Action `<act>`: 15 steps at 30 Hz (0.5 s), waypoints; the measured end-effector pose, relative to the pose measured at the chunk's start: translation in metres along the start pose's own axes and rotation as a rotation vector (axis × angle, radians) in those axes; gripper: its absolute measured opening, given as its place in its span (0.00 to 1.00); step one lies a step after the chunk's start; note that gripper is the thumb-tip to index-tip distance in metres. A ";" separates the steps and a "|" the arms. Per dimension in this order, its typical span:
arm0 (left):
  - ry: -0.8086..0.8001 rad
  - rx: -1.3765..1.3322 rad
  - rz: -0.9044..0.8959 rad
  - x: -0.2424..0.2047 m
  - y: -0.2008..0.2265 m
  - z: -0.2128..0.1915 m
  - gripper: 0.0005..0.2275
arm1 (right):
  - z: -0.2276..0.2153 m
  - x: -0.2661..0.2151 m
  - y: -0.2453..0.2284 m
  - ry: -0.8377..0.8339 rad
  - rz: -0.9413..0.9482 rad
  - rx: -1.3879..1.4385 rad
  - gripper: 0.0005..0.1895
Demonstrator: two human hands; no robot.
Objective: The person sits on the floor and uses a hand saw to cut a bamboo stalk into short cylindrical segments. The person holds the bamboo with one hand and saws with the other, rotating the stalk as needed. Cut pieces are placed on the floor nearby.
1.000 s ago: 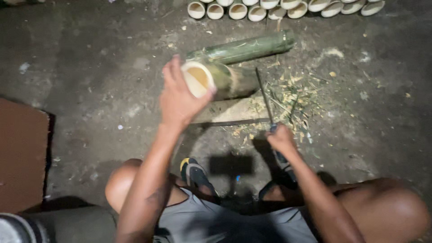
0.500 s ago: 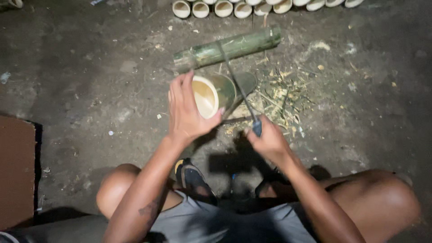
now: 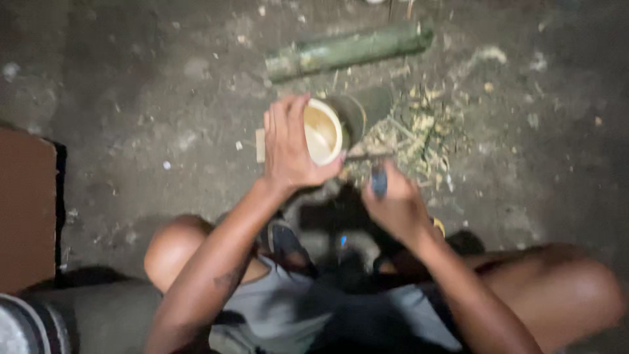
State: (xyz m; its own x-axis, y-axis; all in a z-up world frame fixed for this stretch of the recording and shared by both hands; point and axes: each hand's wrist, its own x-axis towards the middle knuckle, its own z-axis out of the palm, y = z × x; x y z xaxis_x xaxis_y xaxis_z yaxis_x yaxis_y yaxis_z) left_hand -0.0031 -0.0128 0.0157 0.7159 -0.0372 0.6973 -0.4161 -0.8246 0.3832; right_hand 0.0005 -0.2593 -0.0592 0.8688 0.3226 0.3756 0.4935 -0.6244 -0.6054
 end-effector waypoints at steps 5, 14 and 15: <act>0.031 0.009 0.008 0.010 -0.002 -0.004 0.43 | 0.013 0.023 0.035 -0.194 0.416 0.053 0.13; 0.076 0.041 -0.082 0.008 0.006 0.008 0.41 | -0.014 0.021 -0.033 -0.103 0.288 0.188 0.13; 0.082 0.052 -0.099 0.007 0.005 0.007 0.41 | -0.014 0.029 -0.032 -0.150 0.372 0.187 0.13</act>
State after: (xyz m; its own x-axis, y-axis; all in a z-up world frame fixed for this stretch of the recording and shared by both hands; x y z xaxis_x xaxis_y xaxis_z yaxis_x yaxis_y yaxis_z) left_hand 0.0039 -0.0210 0.0185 0.7028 0.0901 0.7056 -0.3150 -0.8500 0.4223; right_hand 0.0098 -0.2404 -0.0191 0.9779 0.2086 0.0103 0.1327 -0.5825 -0.8019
